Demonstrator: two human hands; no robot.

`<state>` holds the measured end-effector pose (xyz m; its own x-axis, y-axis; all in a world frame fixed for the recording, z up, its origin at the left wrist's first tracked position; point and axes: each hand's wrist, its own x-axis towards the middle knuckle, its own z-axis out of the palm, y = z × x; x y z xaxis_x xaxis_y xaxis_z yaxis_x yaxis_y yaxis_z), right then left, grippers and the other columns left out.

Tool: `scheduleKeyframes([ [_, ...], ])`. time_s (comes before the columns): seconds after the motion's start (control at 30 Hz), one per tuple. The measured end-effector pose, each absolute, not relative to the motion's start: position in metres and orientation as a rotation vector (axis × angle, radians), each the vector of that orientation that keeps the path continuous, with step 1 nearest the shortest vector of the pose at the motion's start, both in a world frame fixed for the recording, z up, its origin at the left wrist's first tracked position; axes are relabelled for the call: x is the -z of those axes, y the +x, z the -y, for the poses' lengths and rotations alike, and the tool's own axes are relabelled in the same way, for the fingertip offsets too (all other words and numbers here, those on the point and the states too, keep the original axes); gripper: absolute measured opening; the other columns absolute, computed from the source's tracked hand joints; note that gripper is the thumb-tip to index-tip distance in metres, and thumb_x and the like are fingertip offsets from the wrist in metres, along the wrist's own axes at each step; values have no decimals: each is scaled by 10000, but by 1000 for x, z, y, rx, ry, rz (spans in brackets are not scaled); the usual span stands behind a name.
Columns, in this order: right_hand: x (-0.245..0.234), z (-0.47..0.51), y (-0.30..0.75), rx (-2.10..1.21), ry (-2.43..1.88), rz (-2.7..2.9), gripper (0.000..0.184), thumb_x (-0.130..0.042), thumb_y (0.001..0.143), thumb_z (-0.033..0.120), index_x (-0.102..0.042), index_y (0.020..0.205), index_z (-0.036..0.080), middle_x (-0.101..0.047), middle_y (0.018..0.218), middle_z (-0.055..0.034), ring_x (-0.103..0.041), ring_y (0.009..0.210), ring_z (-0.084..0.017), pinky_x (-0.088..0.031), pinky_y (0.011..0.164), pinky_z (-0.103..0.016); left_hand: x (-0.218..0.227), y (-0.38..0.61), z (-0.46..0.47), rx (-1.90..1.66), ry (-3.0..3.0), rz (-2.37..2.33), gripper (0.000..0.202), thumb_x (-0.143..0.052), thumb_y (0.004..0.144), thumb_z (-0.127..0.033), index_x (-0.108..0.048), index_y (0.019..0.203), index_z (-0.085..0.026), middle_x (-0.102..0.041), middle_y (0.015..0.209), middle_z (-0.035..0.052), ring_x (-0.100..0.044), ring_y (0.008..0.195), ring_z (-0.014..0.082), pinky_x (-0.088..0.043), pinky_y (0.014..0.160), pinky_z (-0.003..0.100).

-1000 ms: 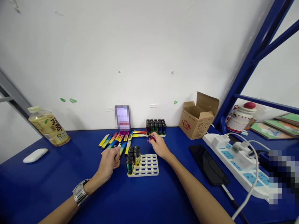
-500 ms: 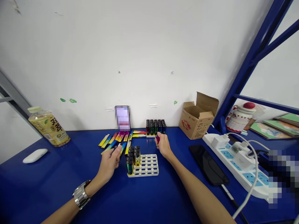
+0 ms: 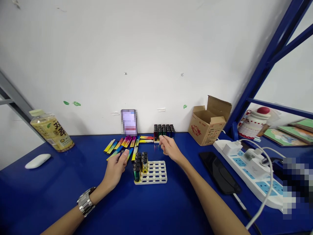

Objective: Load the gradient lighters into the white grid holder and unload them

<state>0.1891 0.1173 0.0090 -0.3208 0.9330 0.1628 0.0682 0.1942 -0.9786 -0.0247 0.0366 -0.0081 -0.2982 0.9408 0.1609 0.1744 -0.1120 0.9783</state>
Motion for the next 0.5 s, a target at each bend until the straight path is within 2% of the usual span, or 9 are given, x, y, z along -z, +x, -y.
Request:
scheduleKeyframes([
  [0.07, -25, -111, 196, -1030, -916, 1877, 380, -532, 833, 507, -480, 630, 190, -464, 535, 31, -419, 496, -99, -330, 469, -226, 7, -23, -36, -1430, 1267, -1494, 520, -539, 756, -647, -398, 522, -204, -315, 431, -73, -273, 394, 70, -207, 378, 226],
  [0.13, -40, -103, 203, -950, -854, 2151, 402, -624, 788, 457, -507, 530, 172, -475, 546, 17, -450, 569, -109, -341, 509, -226, 5, -22, -35, -1389, 1268, -1490, 519, -484, 787, -657, -414, 547, -202, -330, 427, -71, -289, 391, 74, -217, 384, 224],
  [0.23, -53, -93, 208, -1320, -798, 2359, 435, -634, 786, 448, -520, 476, 165, -403, 432, 48, -376, 423, -72, -285, 416, -211, 4, -20, -34, -1360, 1293, -1486, 518, -435, 813, -657, -412, 566, -203, -341, 430, -72, -303, 396, 77, -237, 395, 220],
  [0.3, -54, -86, 205, -1583, -757, 2327, 395, -625, 791, 464, -588, 546, 157, -473, 424, 43, -410, 369, -72, -323, 390, -205, 4, -19, -34, -1349, 1319, -1496, 516, -429, 817, -654, -402, 567, -204, -343, 435, -73, -310, 400, 77, -247, 399, 219],
  [0.33, -53, -83, 202, -1643, -742, 2283, 373, -635, 781, 471, -620, 590, 150, -538, 456, 24, -471, 382, -87, -373, 407, -208, 4, -19, -33, -1343, 1328, -1501, 515, -431, 817, -653, -398, 566, -204, -344, 436, -73, -312, 401, 77, -250, 400, 219],
  [0.4, -50, -78, 195, -1627, -744, 2201, 354, -673, 744, 481, -656, 644, 142, -639, 549, -23, -593, 471, -132, -464, 477, -229, 4, -19, -33, -1334, 1341, -1510, 514, -432, 818, -651, -401, 567, -204, -344, 436, -74, -314, 400, 77, -252, 401, 220],
  [0.5, -47, -73, 187, -1403, -791, 2226, 369, -663, 752, 496, -675, 652, 141, -688, 608, -60, -661, 564, -176, -493, 510, -242, 5, -19, -34, -1324, 1357, -1520, 508, -430, 823, -641, -414, 567, -202, -350, 436, -71, -326, 403, 78, -264, 405, 220],
])
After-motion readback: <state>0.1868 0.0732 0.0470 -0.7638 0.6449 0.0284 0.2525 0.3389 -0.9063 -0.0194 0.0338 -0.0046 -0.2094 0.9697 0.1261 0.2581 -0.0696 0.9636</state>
